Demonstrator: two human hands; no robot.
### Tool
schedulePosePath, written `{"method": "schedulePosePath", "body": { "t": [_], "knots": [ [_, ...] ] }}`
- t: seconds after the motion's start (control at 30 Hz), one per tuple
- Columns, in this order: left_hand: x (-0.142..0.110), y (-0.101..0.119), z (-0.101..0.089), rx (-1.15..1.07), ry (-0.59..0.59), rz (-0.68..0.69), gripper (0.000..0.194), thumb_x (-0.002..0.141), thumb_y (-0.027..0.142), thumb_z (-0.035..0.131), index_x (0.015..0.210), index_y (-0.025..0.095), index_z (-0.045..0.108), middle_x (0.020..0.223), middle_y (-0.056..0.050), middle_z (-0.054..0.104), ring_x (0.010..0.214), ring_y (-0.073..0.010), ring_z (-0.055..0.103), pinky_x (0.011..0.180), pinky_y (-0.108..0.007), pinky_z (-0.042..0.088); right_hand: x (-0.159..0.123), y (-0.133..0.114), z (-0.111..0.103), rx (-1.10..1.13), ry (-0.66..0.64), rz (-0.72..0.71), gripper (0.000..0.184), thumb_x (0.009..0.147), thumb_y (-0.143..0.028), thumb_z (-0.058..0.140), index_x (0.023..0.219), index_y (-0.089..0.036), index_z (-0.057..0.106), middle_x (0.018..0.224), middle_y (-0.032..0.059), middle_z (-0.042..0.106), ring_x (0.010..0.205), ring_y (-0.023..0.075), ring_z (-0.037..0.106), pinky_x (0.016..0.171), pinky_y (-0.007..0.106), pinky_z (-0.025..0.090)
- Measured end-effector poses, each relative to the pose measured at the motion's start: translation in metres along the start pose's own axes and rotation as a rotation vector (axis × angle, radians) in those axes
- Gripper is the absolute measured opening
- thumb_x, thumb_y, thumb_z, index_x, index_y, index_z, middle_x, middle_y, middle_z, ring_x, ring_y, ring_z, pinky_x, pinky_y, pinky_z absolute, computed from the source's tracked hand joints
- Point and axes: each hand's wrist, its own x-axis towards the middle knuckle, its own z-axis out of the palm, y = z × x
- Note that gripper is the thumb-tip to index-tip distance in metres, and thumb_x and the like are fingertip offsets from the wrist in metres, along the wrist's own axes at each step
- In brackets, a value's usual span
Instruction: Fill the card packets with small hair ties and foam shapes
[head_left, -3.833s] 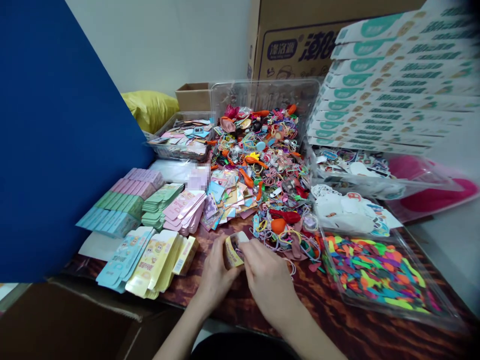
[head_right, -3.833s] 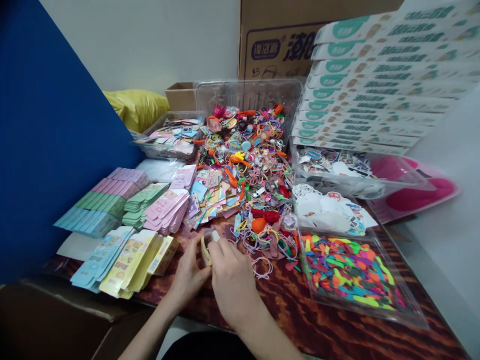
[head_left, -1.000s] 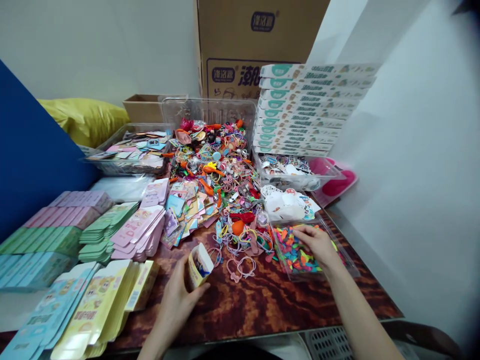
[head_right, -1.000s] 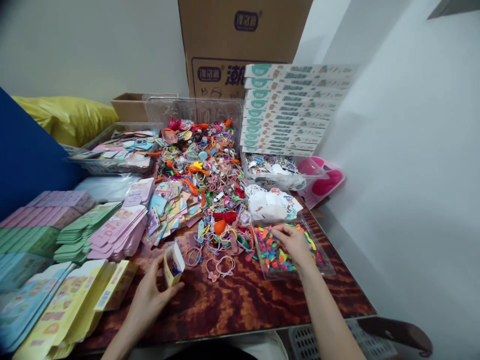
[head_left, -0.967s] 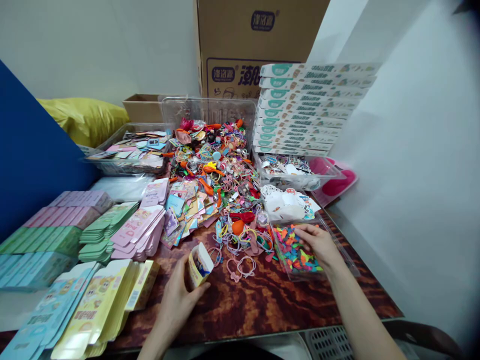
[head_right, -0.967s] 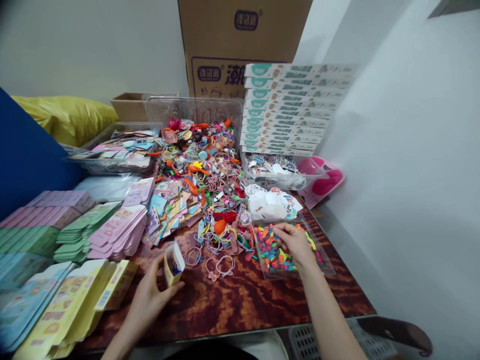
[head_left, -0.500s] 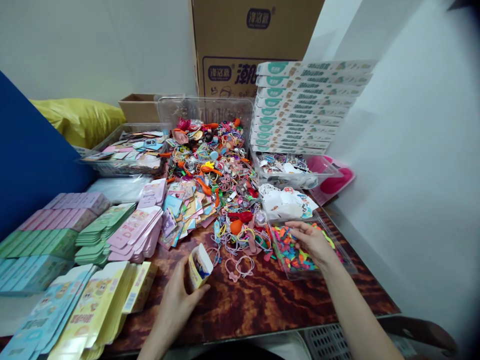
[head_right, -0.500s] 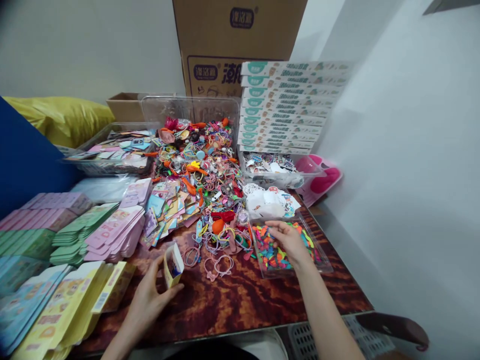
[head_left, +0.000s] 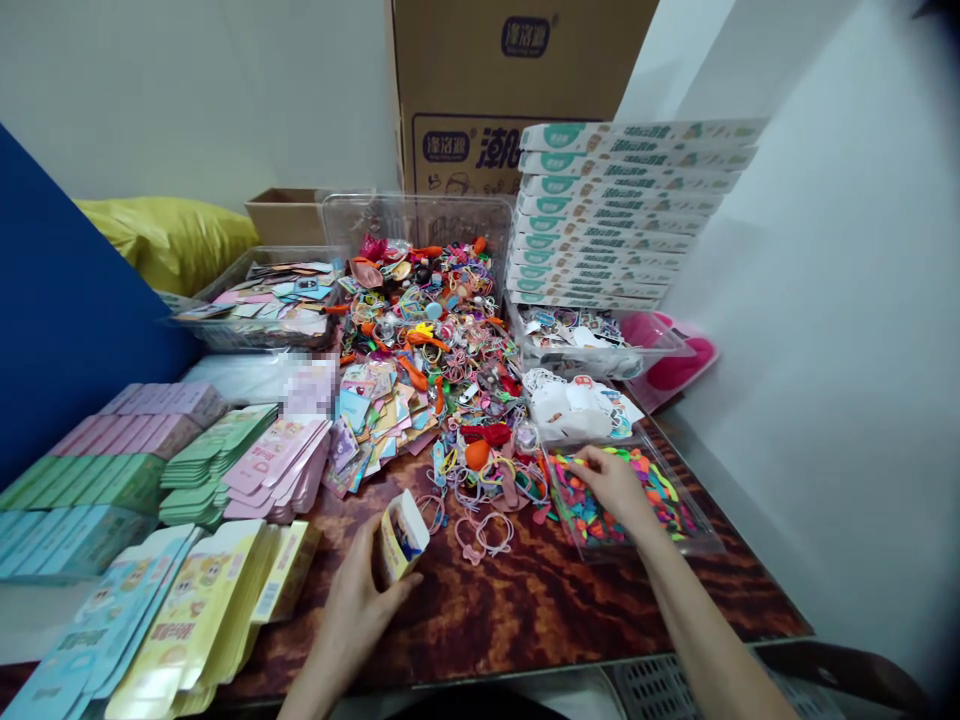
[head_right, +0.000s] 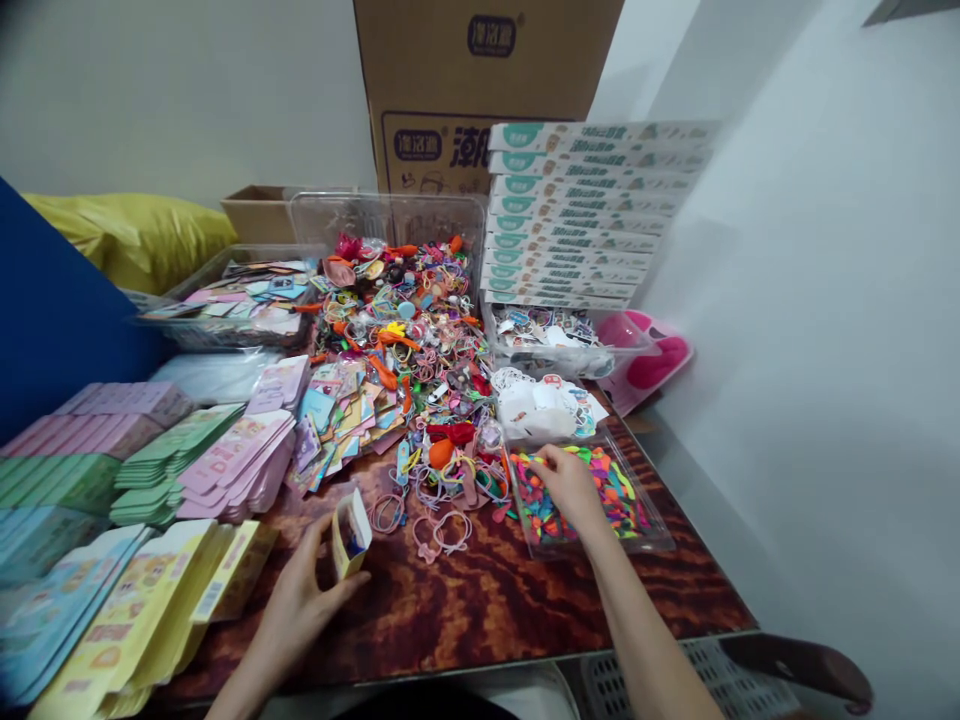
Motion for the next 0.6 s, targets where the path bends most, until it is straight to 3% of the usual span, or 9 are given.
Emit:
{"method": "schedulePosePath", "body": {
  "t": [0.17,0.37,0.5,0.6],
  "knots": [
    [0.000,-0.004,-0.001,-0.008,0.009,-0.014,0.066,0.074,0.032,0.073,0.133,0.020,0.045,0.137,-0.014,0.058,0.127,-0.0330,0.055,0.108,-0.050,0.041,-0.009,-0.006,-0.015,0.288,-0.052,0.100,0.038,0.061,-0.052,0.078,0.071,-0.022,0.057,0.055,-0.0052,0.049,0.045,0.0112,0.044,0.043,0.025,0.036],
    [0.002,-0.009,0.000,-0.039,0.044,0.003,0.069,0.070,0.032,0.075,0.132,0.020,0.048,0.134,-0.014,0.060,0.126,-0.0338,0.056,0.107,-0.050,0.042,-0.015,-0.008,-0.022,0.614,-0.082,0.152,0.027,0.063,-0.039,0.077,0.075,-0.023,0.059,0.073,0.0005,0.060,0.067,0.0173,0.062,0.061,0.031,0.054],
    [0.001,-0.007,-0.001,-0.041,0.036,-0.023,0.069,0.070,0.034,0.075,0.131,0.020,0.048,0.134,-0.014,0.060,0.125,-0.0340,0.057,0.106,-0.050,0.043,-0.011,-0.003,-0.023,0.705,-0.081,0.193,0.023,0.059,-0.024,0.074,0.080,-0.023,0.065,0.077,0.0023,0.065,0.070,0.0184,0.064,0.060,0.031,0.055],
    [0.002,-0.006,-0.001,-0.046,0.025,-0.029,0.070,0.071,0.035,0.075,0.133,0.019,0.046,0.137,-0.015,0.058,0.127,-0.0342,0.055,0.109,-0.051,0.041,-0.005,-0.003,-0.026,0.718,-0.072,0.206,0.024,0.060,-0.027,0.072,0.084,-0.022,0.068,0.081,0.0062,0.068,0.074,0.0211,0.066,0.060,0.032,0.056]
  ]
}}
